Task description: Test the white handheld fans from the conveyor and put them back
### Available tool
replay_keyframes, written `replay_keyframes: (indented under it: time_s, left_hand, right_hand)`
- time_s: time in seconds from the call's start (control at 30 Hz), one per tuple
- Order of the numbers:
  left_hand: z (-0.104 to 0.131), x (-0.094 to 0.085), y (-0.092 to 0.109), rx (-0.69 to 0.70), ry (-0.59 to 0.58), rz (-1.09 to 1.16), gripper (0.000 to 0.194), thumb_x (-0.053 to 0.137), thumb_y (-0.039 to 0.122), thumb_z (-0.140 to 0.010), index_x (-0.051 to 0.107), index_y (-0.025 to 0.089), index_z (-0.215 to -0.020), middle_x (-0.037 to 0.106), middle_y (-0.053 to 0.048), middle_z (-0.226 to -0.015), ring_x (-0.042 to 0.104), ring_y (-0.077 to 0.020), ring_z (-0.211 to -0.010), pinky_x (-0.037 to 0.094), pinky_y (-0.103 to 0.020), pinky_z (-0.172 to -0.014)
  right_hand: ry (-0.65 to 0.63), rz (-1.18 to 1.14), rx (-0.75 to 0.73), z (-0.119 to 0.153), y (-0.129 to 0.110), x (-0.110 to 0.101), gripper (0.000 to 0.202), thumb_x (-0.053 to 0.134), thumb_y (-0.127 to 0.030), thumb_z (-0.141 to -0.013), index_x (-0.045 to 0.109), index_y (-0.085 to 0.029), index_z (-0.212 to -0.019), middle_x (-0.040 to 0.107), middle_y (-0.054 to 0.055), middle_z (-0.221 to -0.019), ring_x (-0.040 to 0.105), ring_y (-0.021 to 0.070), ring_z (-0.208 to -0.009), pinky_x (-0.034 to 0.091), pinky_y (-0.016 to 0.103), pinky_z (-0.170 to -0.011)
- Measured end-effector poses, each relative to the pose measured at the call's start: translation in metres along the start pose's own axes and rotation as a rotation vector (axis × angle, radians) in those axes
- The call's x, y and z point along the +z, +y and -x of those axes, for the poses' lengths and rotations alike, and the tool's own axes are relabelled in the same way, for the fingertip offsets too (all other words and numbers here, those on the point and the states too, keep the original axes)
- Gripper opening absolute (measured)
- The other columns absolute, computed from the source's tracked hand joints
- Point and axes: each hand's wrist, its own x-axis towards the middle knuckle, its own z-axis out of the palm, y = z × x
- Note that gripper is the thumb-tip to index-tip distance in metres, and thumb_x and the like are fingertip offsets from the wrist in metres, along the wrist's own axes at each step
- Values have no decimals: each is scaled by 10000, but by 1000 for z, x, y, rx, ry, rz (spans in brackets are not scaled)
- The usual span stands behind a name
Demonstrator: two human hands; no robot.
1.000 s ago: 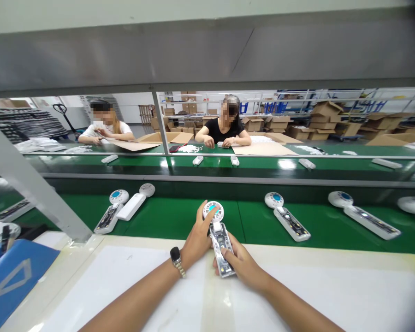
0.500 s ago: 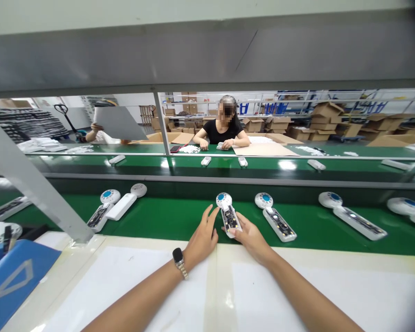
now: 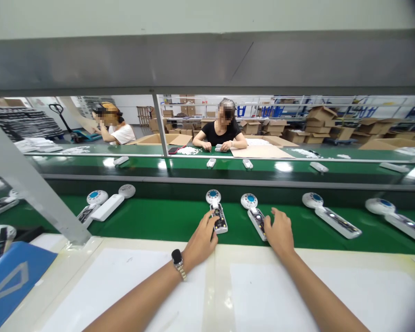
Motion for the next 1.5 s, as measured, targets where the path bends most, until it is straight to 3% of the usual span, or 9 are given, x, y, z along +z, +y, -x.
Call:
replay_keyframes:
  time_s: [0.17,0.3,0.37,0.47,0.57,0.63,0.77,1.03,1.5]
  left_hand:
    - [-1,4,-5,19,135,-49,376,397,69,-804,413,183,-1162,367,-119,-1298,365,-240,-1218,376,-419,-986]
    - [-2,5,-5,39,190,-88,447,408,70,-798,364,178,-1230,351,-128,-1309,328,-246,-1242,342,-442,-1012]
    - [-2,5,-4,35,202,-89,523,419,72,-797,302,187,-1293,300,-132,-1352,300,-250,-1265,333,-444,-1020]
    - [-3,3,-2,32,233,-68,597,434,66,-801,243,230,-1343,126,-120,-1440,249,-265,-1301,353,-432,-1008]
    - [-2,1,-3,49,266,-38,590,439,30,-797,308,274,-1318,8,-84,-1463,246,-275,-1305,364,-409,-1001]
    - [-1,0,-6,43,257,-24,557,438,15,-798,367,278,-1284,32,-69,-1456,270,-267,-1294,359,-392,-1006]
    - [0,1,-8,66,184,-46,540,429,8,-798,393,269,-1268,116,-66,-1435,294,-253,-1274,363,-385,-1000]
    - [0,2,-5,105,151,-67,576,402,-17,-789,370,263,-1292,150,-86,-1432,301,-258,-1266,395,-389,-971]
    - [0,1,-5,69,128,-4,603,443,5,-784,343,286,-1308,102,-79,-1451,346,-257,-1240,418,-379,-948]
  right_hand:
    - [-240,12,-51,7,-3,7,323,500,-381,-733,609,-157,-939,608,122,-875,572,289,-807,403,373,-700]
    - [-305,-40,-93,21,-18,13,291,529,-321,-710,569,-185,-964,620,73,-873,578,248,-811,409,326,-699]
    - [-340,-182,-95,29,-26,14,348,520,-337,-729,533,-180,-1039,624,68,-929,580,234,-836,427,312,-711]
    - [-504,-526,-42,46,-41,15,465,548,-393,-724,477,-153,-1116,623,76,-940,584,231,-806,448,317,-677]
    - [-696,-774,-26,65,-54,14,525,666,-365,-641,469,-173,-1088,611,63,-947,577,210,-799,450,310,-680]
    - [-835,-913,38,76,-60,13,542,722,-338,-591,462,-191,-1044,610,47,-911,591,183,-727,457,302,-646]
    - [-1063,-1181,285,84,-66,12,432,624,-428,-683,433,-213,-1006,603,50,-910,625,160,-545,482,323,-530]
    - [-1041,-1196,231,85,-66,12,439,606,-419,-724,439,-218,-1077,593,69,-993,649,166,-554,486,284,-461]
    - [-1057,-1216,228,85,-64,14,574,640,-530,-670,438,-225,-1112,588,86,-997,643,185,-582,470,304,-488]
